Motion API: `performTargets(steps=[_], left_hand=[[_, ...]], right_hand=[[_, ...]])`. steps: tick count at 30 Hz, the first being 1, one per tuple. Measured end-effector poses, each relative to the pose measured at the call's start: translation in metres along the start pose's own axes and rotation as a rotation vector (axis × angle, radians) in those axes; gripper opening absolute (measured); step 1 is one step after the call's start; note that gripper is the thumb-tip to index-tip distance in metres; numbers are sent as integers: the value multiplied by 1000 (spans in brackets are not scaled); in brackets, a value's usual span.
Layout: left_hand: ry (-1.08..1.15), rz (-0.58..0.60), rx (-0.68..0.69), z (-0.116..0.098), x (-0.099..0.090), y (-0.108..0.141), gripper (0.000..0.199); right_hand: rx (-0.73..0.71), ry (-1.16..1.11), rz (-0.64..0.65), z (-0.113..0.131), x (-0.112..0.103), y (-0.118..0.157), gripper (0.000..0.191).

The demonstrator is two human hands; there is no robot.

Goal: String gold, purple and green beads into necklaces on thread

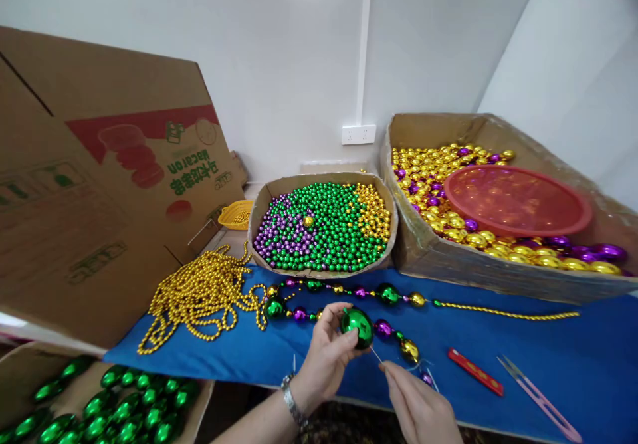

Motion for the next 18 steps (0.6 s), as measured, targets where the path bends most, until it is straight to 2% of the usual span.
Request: performTargets(steps=[3,5,11,14,18], left_hand=[[-78,59,-9,1,2,-1,40],[-151,74,23,-5,1,-8,36],[-453,-60,239,-48,-4,-41,25],[-598,-78,333,-66,-4,-60,23],[-989,-142,490,-89,-16,-96,21]], right_hand=[[-3,1,-26,-2,-1,-2,27],[5,2,-47,-5,-4,-1,27],[36,21,-99,-12,-13,7,26],[64,4,-108,-12,-17,10,25],[101,-9,-125,-15,-26,14,26]])
Point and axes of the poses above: each hand's wrist, its own y-axis away from the middle knuckle, its own x-axis out of the palm, z = x × y, the point moved 2 cm from there along -y, towards the middle knuckle, and after that the axes turned 14 degrees about -y, right-handed, at the moved point
